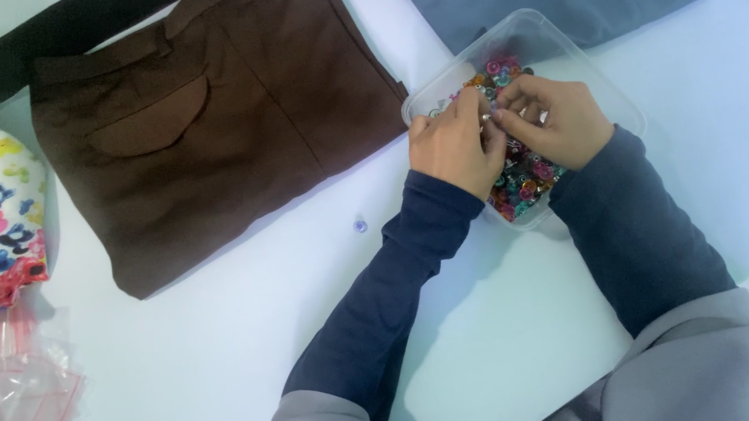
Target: The person picks through a container of buttons, selects several items, and places them into a small plastic bag.
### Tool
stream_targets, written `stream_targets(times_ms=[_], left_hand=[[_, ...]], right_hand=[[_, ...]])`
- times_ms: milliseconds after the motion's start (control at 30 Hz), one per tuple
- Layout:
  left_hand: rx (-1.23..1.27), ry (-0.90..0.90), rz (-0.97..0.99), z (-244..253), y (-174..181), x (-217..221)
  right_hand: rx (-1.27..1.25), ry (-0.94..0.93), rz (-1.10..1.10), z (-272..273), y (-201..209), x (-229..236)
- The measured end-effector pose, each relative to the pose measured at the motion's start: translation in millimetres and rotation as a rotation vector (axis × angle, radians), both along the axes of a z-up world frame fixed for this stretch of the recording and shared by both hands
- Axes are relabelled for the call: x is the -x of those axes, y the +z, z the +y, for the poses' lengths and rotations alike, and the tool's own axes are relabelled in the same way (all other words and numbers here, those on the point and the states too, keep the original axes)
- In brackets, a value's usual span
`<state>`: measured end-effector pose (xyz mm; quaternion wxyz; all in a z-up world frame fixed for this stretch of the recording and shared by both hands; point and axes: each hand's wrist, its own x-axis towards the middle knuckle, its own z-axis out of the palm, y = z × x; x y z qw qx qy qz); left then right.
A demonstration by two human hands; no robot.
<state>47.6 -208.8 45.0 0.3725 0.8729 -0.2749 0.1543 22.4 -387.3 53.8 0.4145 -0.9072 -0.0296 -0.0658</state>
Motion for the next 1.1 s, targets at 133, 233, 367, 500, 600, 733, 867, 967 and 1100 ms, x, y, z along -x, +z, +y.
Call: stream_targets(times_ms=[133,233,367,500,600,733,867,967,1100], left_hand=[[0.116,-0.02,0.002,4,-4,2],[0.171,-0.025,-0.037,2,-10,-1],[0.265,-0.026,-0.063,5,-7,0],[0.422,-0.02,-0.117,8,-1,3],[0.608,-0.034,-0.148,7,-5,6],[0.693,-0.038,-0.222,23,3,15],[0.696,-0.059,-0.245,57,12,34],[0.609,-0.078,-0.298,95,12,55],[0.512,-0.111,-0.334,145,-9,91]], right_hand=[[0.027,0.06,-0.01,8,9,5],[0.037,0.078,-0.075,11,12,6],[0.073,0.047,-0.18,16,18,7],[0.082,-0.002,-0.319,18,19,8],[0.069,0.019,-0.372,27,26,13],[0.097,-0.001,-0.497,51,28,27],[0.124,-0.021,-0.549,75,20,45],[0.094,0.059,-0.565,102,19,66],[0.045,0.177,-0.72,142,-32,96]])
